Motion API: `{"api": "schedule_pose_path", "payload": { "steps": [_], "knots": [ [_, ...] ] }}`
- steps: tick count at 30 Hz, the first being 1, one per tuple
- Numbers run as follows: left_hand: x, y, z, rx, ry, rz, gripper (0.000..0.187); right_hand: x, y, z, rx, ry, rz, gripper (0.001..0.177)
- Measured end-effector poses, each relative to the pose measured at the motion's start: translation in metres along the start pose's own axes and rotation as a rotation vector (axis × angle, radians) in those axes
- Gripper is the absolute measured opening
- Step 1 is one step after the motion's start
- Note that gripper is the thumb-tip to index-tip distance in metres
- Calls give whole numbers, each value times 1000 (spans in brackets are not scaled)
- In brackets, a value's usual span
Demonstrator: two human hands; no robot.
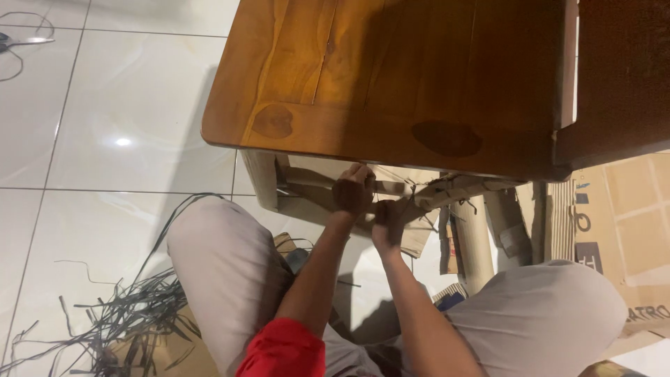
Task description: Wrapping a wooden chair leg with black strips for protection or decoration
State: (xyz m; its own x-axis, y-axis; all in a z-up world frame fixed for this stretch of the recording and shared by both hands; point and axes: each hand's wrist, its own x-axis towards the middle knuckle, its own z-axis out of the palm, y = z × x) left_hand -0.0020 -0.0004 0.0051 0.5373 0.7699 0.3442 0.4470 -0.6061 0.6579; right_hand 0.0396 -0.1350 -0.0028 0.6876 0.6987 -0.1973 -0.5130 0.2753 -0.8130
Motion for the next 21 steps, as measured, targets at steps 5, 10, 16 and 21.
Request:
{"api": "schedule_pose_path", "payload": {
  "steps": [5,10,16,21],
  "knots": [
    [3,7,-11,36,-87,-6,8,3,-5,19,-1345,239,-3,36],
    [5,19,-22,54,-85,38,14,-16,-20,34,-1628,144,-240,27],
    [4,11,-9,16,-62,30,14,-24,-24,33,-1544,109,-39,33],
    [-5,-4,6,-59,-112,-127,9,-57,-21,47,-1359,187,95,74]
  ]
}}
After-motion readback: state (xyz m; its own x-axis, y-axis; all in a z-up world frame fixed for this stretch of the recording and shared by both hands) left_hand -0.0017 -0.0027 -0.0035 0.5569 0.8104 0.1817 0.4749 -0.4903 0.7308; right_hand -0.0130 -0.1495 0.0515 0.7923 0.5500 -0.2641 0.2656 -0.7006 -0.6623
